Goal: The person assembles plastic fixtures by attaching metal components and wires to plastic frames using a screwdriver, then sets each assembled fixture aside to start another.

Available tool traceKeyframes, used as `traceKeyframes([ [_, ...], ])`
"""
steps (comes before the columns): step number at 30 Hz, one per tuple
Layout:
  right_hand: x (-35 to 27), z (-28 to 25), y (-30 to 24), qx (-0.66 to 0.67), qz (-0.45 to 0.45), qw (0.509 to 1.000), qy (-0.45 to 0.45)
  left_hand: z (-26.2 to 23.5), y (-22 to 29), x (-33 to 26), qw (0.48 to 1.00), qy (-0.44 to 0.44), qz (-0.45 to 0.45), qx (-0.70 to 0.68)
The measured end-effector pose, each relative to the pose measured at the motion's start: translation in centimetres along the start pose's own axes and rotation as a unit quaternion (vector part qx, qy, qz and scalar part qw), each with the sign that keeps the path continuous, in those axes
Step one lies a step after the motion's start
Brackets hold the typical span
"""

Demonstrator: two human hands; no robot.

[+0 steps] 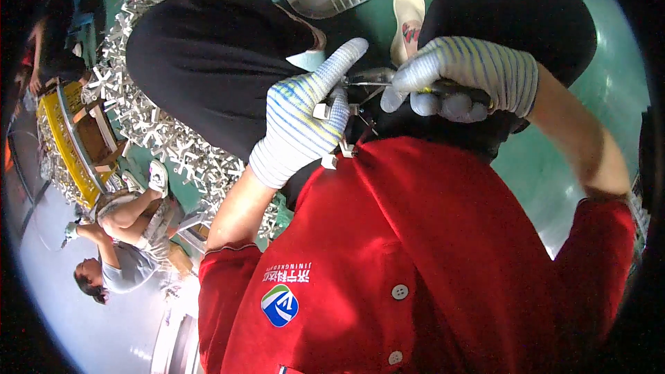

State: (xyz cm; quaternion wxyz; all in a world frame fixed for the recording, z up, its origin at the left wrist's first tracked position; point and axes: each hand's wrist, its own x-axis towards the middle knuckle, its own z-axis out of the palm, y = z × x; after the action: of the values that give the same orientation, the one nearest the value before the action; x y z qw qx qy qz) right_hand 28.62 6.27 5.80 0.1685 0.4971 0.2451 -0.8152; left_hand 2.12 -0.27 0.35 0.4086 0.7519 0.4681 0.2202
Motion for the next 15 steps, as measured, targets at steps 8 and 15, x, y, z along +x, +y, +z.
traceKeyframes([
  [8,0.6,-2.6,0.6,-0.244,-0.551,0.760,0.243,-1.4,1.1,2.4,0.956,0.027,-0.157,-0.248],
  [15,3.6,-0.5,-1.3,-0.238,-0.499,0.816,0.168,-2.6,1.9,4.9,0.884,-0.070,-0.104,-0.451],
])
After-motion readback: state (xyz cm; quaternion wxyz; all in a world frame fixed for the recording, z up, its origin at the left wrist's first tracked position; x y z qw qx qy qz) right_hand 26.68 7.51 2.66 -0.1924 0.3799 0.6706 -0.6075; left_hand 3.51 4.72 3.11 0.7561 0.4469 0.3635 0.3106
